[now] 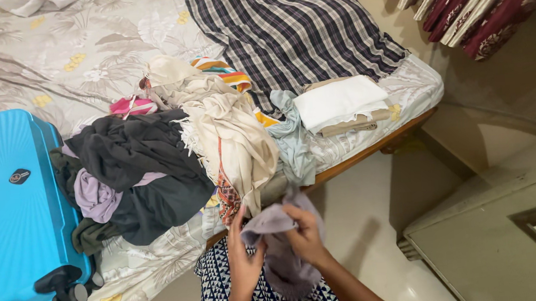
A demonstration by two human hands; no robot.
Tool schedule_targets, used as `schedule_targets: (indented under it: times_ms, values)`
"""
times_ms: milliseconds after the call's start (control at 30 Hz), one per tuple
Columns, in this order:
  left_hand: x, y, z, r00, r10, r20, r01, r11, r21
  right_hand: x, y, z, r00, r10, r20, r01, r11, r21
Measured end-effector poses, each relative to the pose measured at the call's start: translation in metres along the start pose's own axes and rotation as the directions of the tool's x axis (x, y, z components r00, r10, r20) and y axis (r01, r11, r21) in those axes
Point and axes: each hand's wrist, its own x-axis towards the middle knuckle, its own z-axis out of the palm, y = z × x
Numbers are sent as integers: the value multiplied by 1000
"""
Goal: The person folds a white cloth and a purple t-shirt while sitting on a chair. They place the folded white cloth on a pile of other clothes on the bed.
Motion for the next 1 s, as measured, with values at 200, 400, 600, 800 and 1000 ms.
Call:
schedule_targets:
  times_ms: [200, 400, 600, 800, 1000]
  values:
    - [2, -4, -5, 962, -43, 269, 103, 972, -213, 10, -42, 8, 996, 10, 92, -16, 998, 66]
    - [0, -58, 10, 985, -120, 122, 96, 977, 189, 23, -50, 3, 998, 36, 43, -40, 995, 93]
    - [34, -60, -19, 906, -268, -326, 289, 957, 17, 40, -63, -7, 989, 141, 53, -142, 990, 5]
    - [45, 14, -54, 655, 201, -728, -353, 934, -60, 74, -90, -28, 987, 163, 2, -157, 956, -249]
    - [55, 52, -73, 709, 261, -655, -94, 956, 279, 124, -91, -29, 971, -222, -87, 154, 862, -484]
